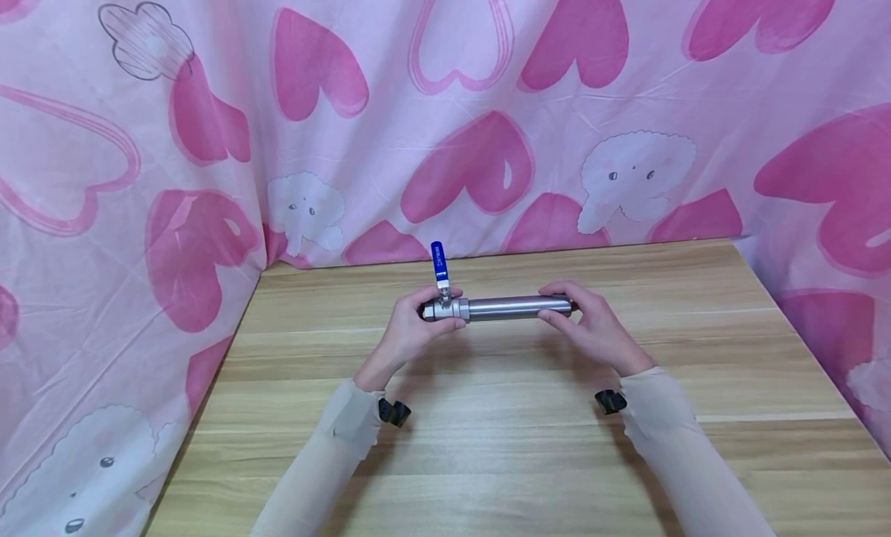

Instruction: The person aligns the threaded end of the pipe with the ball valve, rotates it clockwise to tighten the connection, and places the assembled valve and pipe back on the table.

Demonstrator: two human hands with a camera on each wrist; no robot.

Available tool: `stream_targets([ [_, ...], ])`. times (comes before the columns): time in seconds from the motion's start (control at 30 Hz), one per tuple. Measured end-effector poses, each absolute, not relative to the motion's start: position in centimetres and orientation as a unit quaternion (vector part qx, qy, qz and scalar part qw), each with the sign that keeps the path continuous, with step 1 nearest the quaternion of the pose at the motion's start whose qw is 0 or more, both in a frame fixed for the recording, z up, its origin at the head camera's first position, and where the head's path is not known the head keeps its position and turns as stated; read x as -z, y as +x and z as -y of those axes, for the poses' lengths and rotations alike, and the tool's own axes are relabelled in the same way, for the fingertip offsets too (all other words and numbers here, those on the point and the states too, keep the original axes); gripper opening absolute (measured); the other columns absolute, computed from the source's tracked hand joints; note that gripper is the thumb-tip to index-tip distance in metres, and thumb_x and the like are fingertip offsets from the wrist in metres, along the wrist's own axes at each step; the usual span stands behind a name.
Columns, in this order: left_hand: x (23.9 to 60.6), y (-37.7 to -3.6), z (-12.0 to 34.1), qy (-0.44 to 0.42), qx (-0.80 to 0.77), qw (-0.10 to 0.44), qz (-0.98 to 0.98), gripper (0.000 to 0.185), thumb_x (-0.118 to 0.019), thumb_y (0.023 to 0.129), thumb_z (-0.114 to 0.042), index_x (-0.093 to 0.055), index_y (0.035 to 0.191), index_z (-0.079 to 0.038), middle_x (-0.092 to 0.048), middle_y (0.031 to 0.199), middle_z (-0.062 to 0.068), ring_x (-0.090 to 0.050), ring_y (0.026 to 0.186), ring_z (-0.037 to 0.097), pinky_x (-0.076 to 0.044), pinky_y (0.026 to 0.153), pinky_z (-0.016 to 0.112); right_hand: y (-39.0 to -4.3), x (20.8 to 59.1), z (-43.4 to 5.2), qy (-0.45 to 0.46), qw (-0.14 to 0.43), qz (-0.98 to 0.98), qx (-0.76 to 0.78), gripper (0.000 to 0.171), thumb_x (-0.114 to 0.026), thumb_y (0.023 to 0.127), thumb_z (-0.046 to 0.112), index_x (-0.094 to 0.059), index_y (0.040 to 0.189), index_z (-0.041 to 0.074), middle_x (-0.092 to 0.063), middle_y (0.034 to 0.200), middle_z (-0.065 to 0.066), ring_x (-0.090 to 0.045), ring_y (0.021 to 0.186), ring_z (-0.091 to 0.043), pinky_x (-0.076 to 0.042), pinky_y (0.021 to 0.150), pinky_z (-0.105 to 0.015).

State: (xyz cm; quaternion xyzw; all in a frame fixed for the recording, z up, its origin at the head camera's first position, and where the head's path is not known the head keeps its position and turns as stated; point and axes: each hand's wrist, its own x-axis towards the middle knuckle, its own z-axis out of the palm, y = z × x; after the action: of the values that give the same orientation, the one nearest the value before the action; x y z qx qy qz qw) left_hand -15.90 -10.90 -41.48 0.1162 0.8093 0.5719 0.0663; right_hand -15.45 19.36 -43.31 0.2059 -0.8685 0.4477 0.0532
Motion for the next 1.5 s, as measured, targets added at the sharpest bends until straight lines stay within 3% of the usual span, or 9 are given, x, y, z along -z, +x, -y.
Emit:
stream_targets([
  [0.2, 41.59, -15.87, 10.91, 0.116, -0.571, 0.066, -0.81, 0.04, -0.082, 0.077, -0.023, -0.068, 0.114, -0.026, -0.065, 0.115, 0.001, -0.059, 0.098, 0.021, -0.052, 0.083, 0.033, -15.45, 43.4, -19.48, 0.204, 0.044, 0.868, -0.451, 0.029, -0.065, 0.092, 0.015, -0.059, 0.12, 0.017, -0.066, 0.107, -0.001, -0.052, 0.089, -0.011, -0.043, 0.075, -0.021],
  [0.4, 41.64, -15.91, 10.85, 0.125, -0.562, 0.056, -0.816, 0.043, -0.083, 0.076, -0.021, -0.068, 0.117, -0.019, -0.067, 0.112, 0.002, -0.059, 0.096, 0.019, -0.051, 0.081, 0.031, -15.44, 43.43, -19.64, 0.201, 0.031, 0.862, -0.464, 0.024, -0.061, 0.095, 0.024, -0.06, 0.118, 0.018, -0.066, 0.104, -0.002, -0.053, 0.084, -0.013, -0.045, 0.068, -0.024],
  [0.53, 41.69, -15.95, 10.81, 0.129, -0.561, 0.05, -0.816, 0.042, -0.083, 0.075, -0.02, -0.069, 0.114, -0.022, -0.068, 0.11, 0.002, -0.059, 0.095, 0.017, -0.05, 0.08, 0.031, -15.42, 43.44, -19.64, 0.189, 0.021, 0.865, -0.465, 0.023, -0.058, 0.097, 0.029, -0.061, 0.117, 0.018, -0.066, 0.1, -0.003, -0.053, 0.08, -0.015, -0.045, 0.064, -0.027],
  [1.1, 41.83, -15.98, 10.78, 0.128, -0.569, 0.052, -0.811, 0.044, -0.083, 0.074, -0.018, -0.069, 0.116, -0.017, -0.068, 0.111, 0.003, -0.059, 0.095, 0.018, -0.05, 0.08, 0.03, -15.58, 43.58, -19.57, 0.176, -0.004, 0.86, -0.478, 0.025, -0.055, 0.099, 0.031, -0.061, 0.118, 0.017, -0.064, 0.103, -0.004, -0.053, 0.082, -0.016, -0.046, 0.066, -0.023],
  [1.33, 41.81, -16.06, 10.7, 0.123, -0.568, 0.059, -0.812, 0.043, -0.083, 0.075, -0.019, -0.069, 0.116, -0.016, -0.067, 0.111, 0.002, -0.059, 0.096, 0.019, -0.051, 0.081, 0.033, -15.66, 43.66, -19.59, 0.176, 0.002, 0.855, -0.488, 0.033, -0.07, 0.089, 0.029, -0.061, 0.118, 0.017, -0.064, 0.107, -0.004, -0.057, 0.088, -0.017, -0.049, 0.072, -0.021],
  [1.5, 41.68, -16.08, 10.62, 0.119, -0.57, 0.063, -0.811, 0.042, -0.083, 0.076, -0.019, -0.069, 0.115, -0.019, -0.067, 0.113, 0.002, -0.059, 0.097, 0.019, -0.052, 0.082, 0.032, -15.73, 43.63, -19.6, 0.184, 0.014, 0.862, -0.472, 0.043, -0.078, 0.081, 0.014, -0.059, 0.119, 0.017, -0.064, 0.111, -0.004, -0.058, 0.093, -0.018, -0.049, 0.078, -0.019],
])
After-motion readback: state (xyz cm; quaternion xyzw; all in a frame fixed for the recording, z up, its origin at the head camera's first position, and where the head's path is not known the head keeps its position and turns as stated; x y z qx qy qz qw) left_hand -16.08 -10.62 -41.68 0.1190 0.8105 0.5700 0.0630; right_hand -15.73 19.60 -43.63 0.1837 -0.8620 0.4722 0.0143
